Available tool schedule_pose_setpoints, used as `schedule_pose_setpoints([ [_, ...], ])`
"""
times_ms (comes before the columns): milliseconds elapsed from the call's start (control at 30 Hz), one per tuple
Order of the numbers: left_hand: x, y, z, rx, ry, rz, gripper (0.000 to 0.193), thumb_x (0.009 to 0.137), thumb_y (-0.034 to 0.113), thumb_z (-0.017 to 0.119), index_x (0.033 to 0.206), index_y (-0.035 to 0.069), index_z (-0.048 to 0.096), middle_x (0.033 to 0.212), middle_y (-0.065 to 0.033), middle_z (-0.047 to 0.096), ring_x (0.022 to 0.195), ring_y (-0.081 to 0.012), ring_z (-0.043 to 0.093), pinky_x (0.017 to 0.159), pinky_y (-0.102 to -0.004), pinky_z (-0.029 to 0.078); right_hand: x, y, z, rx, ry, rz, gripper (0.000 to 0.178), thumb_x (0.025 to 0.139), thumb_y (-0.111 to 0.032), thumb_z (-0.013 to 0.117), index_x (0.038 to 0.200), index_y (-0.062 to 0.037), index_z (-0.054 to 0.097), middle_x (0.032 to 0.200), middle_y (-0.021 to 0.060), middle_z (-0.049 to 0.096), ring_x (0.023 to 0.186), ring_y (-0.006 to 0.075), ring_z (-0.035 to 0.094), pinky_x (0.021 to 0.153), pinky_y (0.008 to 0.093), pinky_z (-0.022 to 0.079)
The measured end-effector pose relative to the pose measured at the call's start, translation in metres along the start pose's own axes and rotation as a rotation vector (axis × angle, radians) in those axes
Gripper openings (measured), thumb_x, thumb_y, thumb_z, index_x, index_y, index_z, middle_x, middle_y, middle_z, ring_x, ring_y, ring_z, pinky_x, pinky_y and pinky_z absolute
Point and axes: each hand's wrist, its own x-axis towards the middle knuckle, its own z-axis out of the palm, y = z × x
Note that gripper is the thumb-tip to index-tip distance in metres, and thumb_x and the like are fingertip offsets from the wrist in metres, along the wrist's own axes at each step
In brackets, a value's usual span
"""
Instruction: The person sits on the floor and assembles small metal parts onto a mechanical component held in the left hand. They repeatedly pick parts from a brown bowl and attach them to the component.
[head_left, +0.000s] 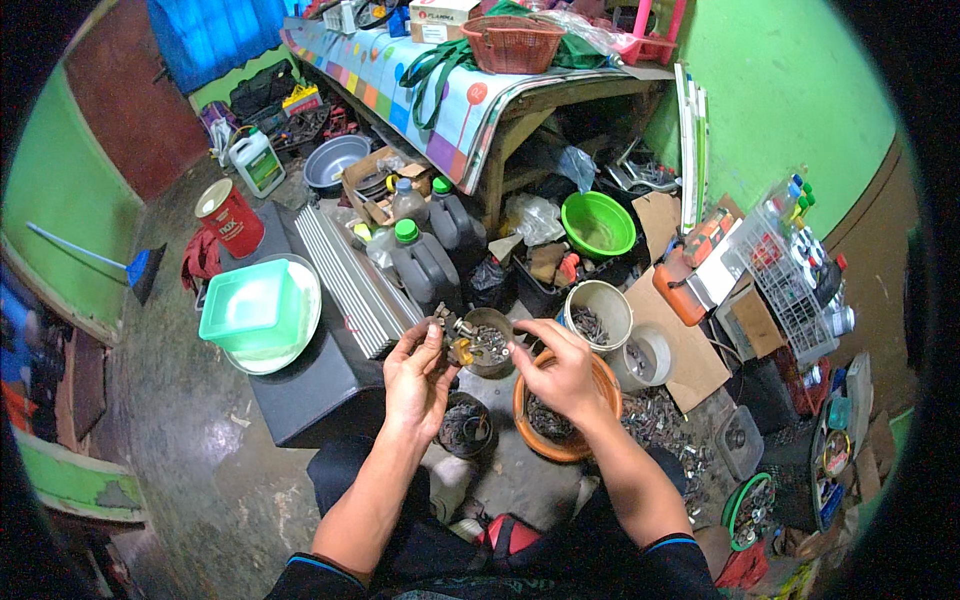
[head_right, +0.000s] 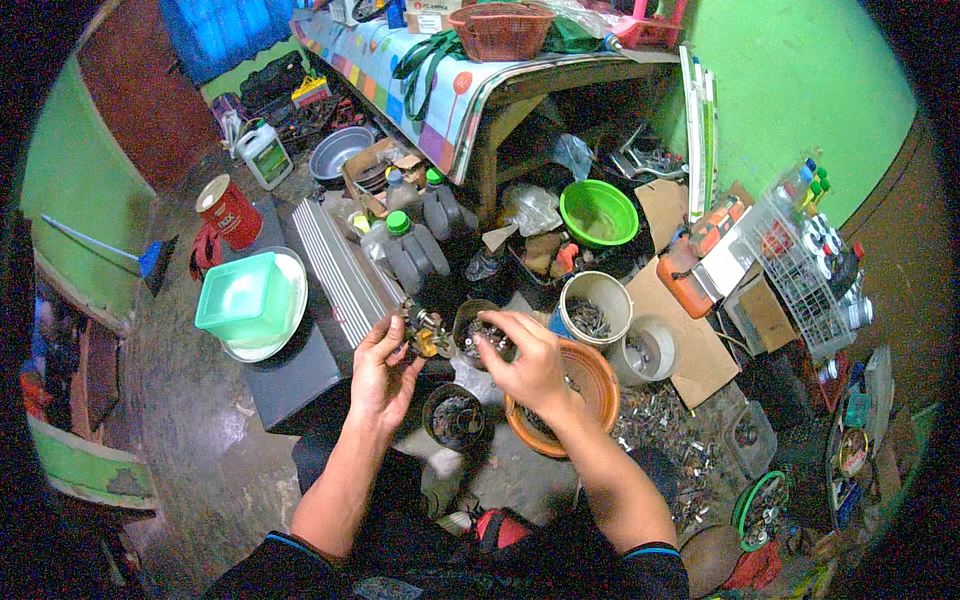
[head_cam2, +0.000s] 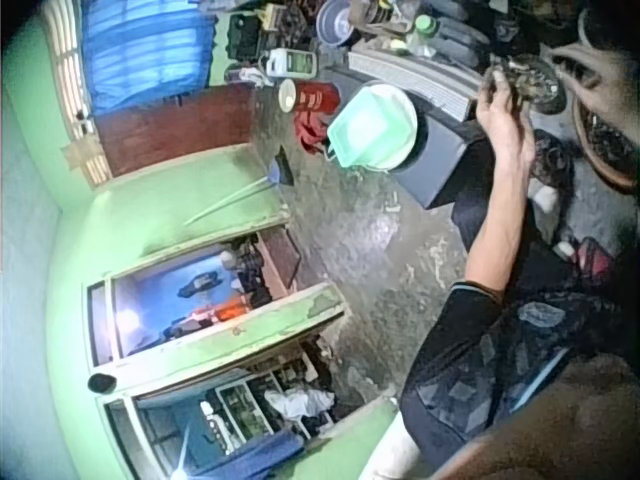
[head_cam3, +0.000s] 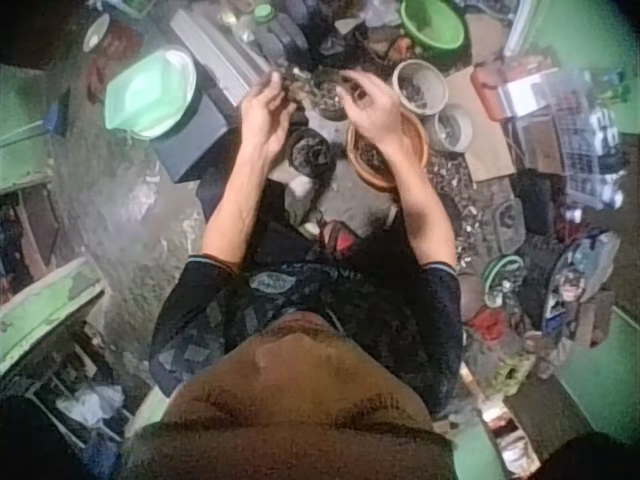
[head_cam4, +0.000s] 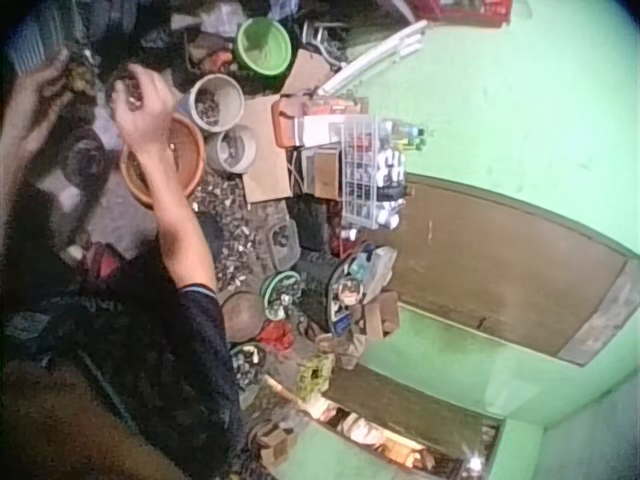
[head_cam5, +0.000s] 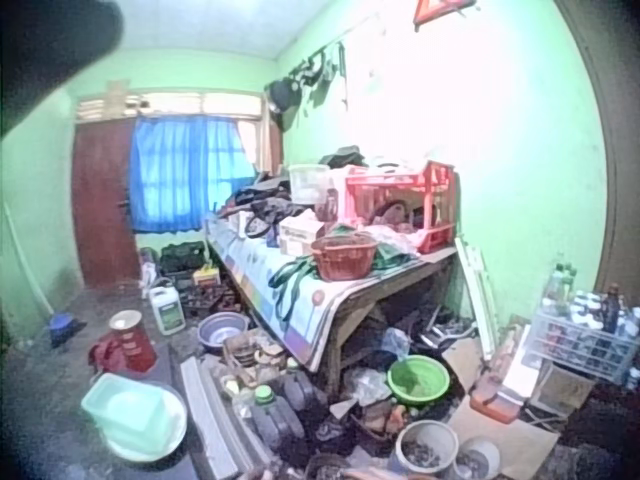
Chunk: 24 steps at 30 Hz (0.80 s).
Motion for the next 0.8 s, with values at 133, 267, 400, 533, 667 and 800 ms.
schedule_pose_setpoints([
  [133, 0.0, -0.008, -0.006, 0.043, -0.027, -0.034, 0.034, 0.09, 0.019, 0.065, 0.115, 0.001, 0.052, 0.097, -0.0058, 0.062, 0.092, -0.0171, 0.062, 0.082, -0.0359, 0.052, 0.0, -0.017, -0.002, 0.005, 0.064, -0.225, 0.038, 0.068, -0.012, 0.08, 0.099, 0.0008, 0.064, 0.096, 0.0159, 0.065, 0.087, 0.0307, 0.065, 0.078, 0.0375, 0.052],
  [267, -0.002, -0.013, 0.001, 0.031, -0.043, -0.052, 0.033, 0.09, 0.018, 0.066, 0.113, 0.001, 0.052, 0.099, -0.0065, 0.062, 0.092, -0.0162, 0.061, 0.082, -0.0352, 0.051, -0.004, -0.017, 0.003, 0.056, 0.056, -0.161, 0.04, 0.064, -0.012, 0.084, 0.098, 0.0014, 0.065, 0.093, 0.0149, 0.066, 0.085, 0.0275, 0.064, 0.077, 0.0339, 0.051],
  [400, -0.002, -0.014, -0.001, 0.022, -0.087, -0.032, 0.032, 0.089, 0.016, 0.066, 0.113, 0.002, 0.051, 0.102, -0.0081, 0.062, 0.095, -0.0177, 0.061, 0.084, -0.0363, 0.052, -0.009, -0.015, 0.007, 0.149, 0.05, -0.042, 0.032, 0.07, -0.014, 0.081, 0.094, 0.0007, 0.066, 0.091, 0.0138, 0.067, 0.084, 0.0286, 0.066, 0.077, 0.0346, 0.052],
  [533, -0.003, -0.017, 0.0, 0.033, -0.117, 0.075, 0.031, 0.087, 0.008, 0.067, 0.112, 0.001, 0.05, 0.107, -0.0103, 0.06, 0.097, -0.0195, 0.061, 0.085, -0.0352, 0.053, -0.012, -0.025, 0.012, 0.254, 0.07, 0.197, 0.027, 0.072, -0.012, 0.081, 0.092, 0.0026, 0.069, 0.093, 0.0124, 0.069, 0.089, 0.0203, 0.065, 0.081, 0.0308, 0.05],
  [667, -0.01, -0.023, 0.005, 0.091, -0.126, 0.201, 0.033, 0.083, 0.002, 0.07, 0.109, 0.001, 0.049, 0.109, -0.0126, 0.059, 0.098, -0.0197, 0.061, 0.086, -0.0319, 0.053, -0.02, -0.033, 0.02, 0.326, 0.179, 0.324, 0.023, 0.075, -0.011, 0.078, 0.091, 0.0028, 0.07, 0.094, 0.0142, 0.07, 0.091, 0.0211, 0.066, 0.084, 0.0328, 0.05],
  [800, -0.009, -0.034, 0.005, -0.015, -0.17, 0.256, 0.033, 0.083, 0.001, 0.07, 0.108, 0.0, 0.048, 0.11, -0.0125, 0.058, 0.1, -0.0197, 0.061, 0.087, -0.0315, 0.053, -0.029, -0.03, 0.03, 0.427, 0.24, 0.427, 0.02, 0.077, -0.01, 0.077, 0.09, 0.0035, 0.07, 0.097, 0.0161, 0.07, 0.094, 0.0227, 0.066, 0.087, 0.033, 0.049],
])
